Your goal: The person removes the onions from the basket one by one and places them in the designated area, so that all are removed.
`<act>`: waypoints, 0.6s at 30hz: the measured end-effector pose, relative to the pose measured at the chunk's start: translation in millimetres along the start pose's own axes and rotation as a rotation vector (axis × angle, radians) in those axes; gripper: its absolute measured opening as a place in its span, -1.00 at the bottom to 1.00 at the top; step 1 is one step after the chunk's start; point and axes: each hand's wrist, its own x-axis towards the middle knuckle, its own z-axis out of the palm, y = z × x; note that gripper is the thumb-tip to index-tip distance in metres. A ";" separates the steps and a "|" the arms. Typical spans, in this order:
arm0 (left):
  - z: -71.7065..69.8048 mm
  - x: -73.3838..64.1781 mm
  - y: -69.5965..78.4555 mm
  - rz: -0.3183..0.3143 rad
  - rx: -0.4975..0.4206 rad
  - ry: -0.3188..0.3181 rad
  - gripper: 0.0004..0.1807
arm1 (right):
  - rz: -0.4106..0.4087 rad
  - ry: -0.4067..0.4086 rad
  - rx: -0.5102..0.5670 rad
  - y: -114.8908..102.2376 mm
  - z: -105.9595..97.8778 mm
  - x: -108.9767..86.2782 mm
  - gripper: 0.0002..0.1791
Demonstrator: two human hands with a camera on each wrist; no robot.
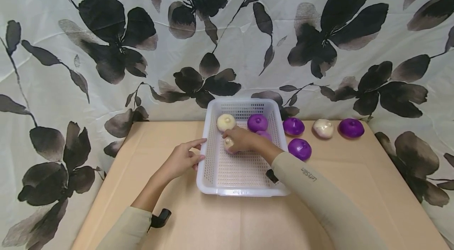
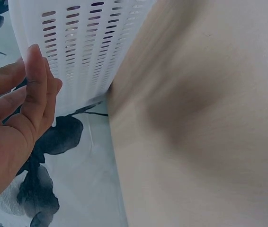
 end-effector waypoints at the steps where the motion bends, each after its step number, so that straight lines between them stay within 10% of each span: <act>1: 0.0 0.0 0.3 -0.001 0.002 0.000 -0.33 | -0.004 -0.001 0.001 -0.3 -0.8 -0.8 -0.33; 18: -0.7 0.5 0.9 -0.016 0.004 0.004 -0.34 | -0.161 0.106 -0.052 -6.7 -53.9 -30.7 -0.33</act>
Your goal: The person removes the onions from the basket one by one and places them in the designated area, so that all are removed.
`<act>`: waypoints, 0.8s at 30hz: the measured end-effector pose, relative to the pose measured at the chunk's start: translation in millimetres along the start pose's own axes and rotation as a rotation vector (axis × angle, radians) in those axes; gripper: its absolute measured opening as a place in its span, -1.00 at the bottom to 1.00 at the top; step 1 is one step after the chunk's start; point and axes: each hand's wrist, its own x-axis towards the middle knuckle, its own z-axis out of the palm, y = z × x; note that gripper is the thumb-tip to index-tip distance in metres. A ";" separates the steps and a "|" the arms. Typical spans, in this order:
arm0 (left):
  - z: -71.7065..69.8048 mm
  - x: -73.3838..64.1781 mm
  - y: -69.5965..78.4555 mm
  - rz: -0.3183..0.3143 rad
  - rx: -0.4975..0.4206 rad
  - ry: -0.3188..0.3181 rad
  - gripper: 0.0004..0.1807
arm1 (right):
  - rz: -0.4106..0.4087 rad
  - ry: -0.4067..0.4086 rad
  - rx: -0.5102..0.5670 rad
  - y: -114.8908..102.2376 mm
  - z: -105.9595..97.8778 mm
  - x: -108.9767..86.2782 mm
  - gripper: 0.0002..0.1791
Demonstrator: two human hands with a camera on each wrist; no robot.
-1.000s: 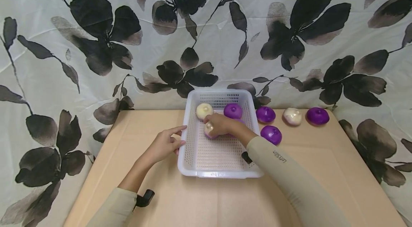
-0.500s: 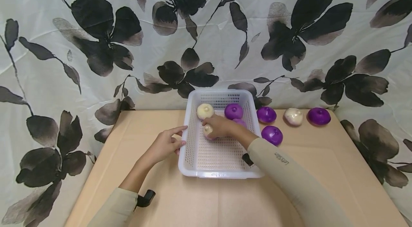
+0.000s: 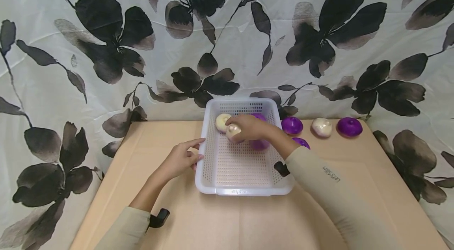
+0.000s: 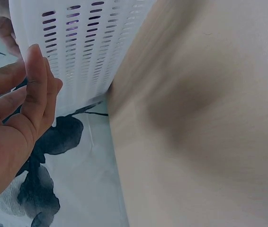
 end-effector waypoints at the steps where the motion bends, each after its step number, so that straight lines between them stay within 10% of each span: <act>1: -0.2 -0.2 0.0 0.001 -0.002 0.000 -0.34 | -0.003 0.014 0.011 0.6 -4.6 -2.2 -0.33; 14: 1.3 -0.7 -0.6 0.012 -0.014 -0.006 -0.33 | 0.074 0.177 0.273 30.5 -51.0 -57.5 -0.29; 24: 1.1 -2.3 -1.7 0.007 -0.007 -0.004 -0.34 | 0.214 0.268 0.267 70.8 -72.4 -116.6 -0.23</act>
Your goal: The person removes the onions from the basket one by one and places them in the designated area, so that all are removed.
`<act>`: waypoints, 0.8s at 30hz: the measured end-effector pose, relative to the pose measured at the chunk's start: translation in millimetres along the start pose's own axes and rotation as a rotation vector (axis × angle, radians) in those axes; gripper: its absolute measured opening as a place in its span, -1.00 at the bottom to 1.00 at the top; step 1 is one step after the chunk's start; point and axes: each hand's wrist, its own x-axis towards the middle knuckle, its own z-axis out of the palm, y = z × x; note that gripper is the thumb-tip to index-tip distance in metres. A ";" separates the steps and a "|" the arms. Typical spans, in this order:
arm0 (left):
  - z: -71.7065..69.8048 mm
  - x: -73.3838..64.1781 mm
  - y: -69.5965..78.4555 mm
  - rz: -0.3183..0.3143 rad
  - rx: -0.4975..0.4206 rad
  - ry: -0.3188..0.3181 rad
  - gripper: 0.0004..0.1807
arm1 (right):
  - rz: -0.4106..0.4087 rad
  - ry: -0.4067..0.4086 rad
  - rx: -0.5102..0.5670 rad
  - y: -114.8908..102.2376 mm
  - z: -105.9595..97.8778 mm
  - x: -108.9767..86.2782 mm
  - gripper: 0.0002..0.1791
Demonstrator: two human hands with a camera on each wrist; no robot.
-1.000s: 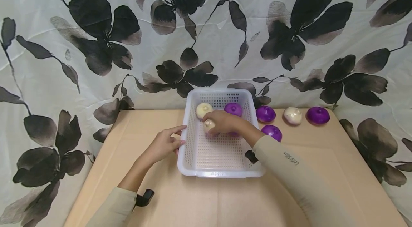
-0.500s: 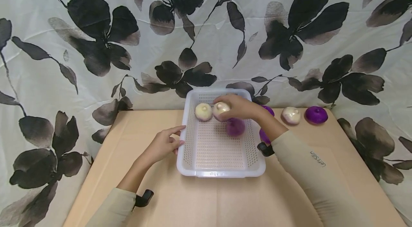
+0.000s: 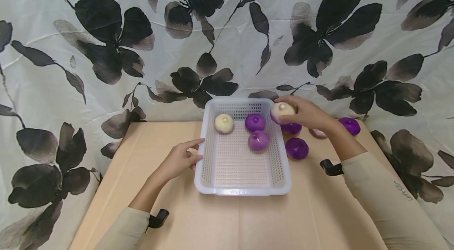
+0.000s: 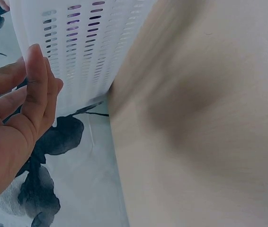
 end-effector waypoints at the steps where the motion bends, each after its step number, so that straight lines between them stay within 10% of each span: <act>1: 0.0 0.2 0.3 -0.001 0.001 -0.001 -0.34 | -0.010 0.013 -0.019 3.5 -4.5 -4.1 -0.23; 24: 2.0 3.6 4.0 -0.018 0.005 0.008 -0.34 | 0.137 0.077 0.002 112.2 -15.7 -82.4 -0.19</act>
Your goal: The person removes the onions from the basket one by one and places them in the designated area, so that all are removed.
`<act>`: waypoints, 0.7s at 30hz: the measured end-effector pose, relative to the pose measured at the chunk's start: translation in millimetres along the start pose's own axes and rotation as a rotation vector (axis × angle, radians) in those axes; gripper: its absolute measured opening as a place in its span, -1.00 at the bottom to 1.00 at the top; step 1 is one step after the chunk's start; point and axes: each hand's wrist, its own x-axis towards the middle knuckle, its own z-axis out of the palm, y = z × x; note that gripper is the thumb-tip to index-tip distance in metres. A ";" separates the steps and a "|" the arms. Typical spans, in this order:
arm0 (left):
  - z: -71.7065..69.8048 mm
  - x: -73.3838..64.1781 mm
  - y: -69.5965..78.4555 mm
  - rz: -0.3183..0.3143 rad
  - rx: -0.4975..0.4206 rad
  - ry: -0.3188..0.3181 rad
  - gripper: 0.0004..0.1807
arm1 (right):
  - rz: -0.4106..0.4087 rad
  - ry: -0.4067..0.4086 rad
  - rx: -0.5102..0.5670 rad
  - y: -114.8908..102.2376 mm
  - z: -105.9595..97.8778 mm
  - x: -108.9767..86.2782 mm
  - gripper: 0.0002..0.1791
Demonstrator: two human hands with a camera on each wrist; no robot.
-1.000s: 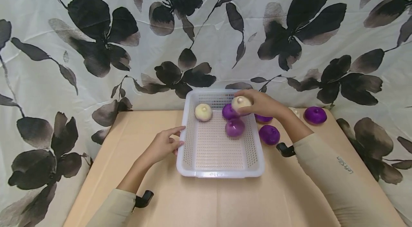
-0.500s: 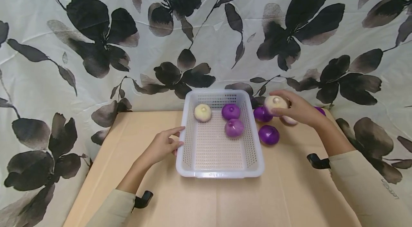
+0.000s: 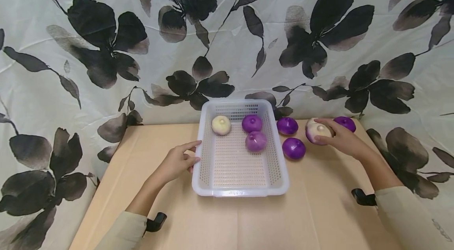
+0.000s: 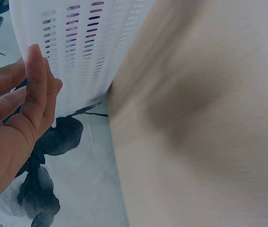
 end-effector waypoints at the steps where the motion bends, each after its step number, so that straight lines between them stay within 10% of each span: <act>1: -0.2 -0.4 -0.2 -0.001 0.001 0.003 -0.34 | -0.001 0.004 -0.006 4.6 1.4 -1.0 -0.20; 21: -0.5 -2.2 -4.4 0.013 0.001 0.003 -0.34 | 0.060 -0.001 0.049 61.0 26.2 -16.9 -0.25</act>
